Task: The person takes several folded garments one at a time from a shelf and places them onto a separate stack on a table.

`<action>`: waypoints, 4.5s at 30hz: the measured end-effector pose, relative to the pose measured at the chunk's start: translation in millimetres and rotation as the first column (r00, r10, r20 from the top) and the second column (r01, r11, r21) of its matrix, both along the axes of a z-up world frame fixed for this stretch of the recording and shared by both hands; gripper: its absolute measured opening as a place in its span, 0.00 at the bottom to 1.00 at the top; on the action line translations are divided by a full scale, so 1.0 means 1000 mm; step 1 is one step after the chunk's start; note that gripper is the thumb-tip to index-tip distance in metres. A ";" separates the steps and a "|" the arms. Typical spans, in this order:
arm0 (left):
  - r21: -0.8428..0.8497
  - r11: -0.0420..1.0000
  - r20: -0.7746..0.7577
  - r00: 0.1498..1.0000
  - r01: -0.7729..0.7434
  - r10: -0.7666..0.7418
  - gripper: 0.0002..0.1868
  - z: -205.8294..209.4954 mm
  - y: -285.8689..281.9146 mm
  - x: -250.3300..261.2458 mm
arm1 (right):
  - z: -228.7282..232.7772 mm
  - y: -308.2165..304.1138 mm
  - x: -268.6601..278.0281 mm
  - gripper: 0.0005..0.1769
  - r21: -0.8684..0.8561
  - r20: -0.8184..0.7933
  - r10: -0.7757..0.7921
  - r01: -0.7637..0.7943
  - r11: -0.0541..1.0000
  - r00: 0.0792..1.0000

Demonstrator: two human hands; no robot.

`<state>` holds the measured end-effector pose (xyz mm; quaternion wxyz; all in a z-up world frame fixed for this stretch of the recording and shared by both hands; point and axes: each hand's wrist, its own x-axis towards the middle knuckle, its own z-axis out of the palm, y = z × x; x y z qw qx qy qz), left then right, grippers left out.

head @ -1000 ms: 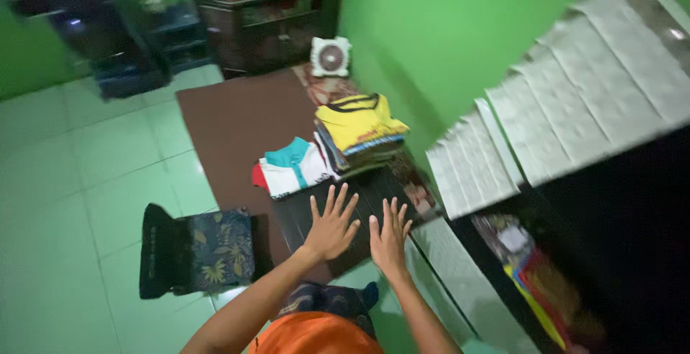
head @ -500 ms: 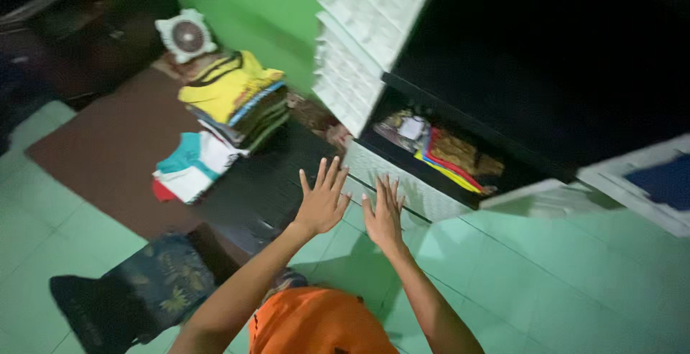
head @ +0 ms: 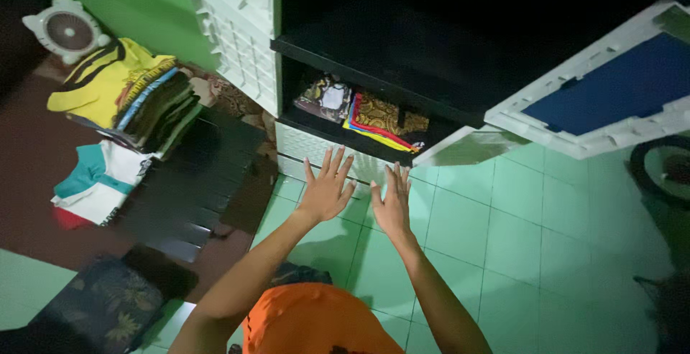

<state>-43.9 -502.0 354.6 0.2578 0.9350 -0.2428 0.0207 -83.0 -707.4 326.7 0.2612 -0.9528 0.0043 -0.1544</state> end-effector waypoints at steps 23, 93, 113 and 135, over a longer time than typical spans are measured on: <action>0.222 0.901 -0.063 0.928 0.373 -0.368 0.37 0.007 0.046 0.107 | 0.007 0.033 0.036 0.27 0.157 0.151 -0.241 0.218 0.963 0.959; -0.509 -0.132 0.001 0.152 -0.850 -0.988 0.48 -0.185 -0.098 0.141 | -0.040 0.082 0.019 0.20 0.889 -0.454 -0.191 0.455 -0.040 0.870; -0.492 -0.318 -0.080 0.406 -0.810 -0.911 0.39 -0.079 0.021 0.075 | -0.035 0.037 0.032 0.26 0.848 -0.097 0.344 0.259 -0.463 0.934; -0.484 -0.658 -0.360 0.817 -0.576 -0.450 0.32 0.021 0.165 -0.018 | 0.040 0.106 0.104 0.29 0.972 -0.221 0.679 0.217 0.093 0.700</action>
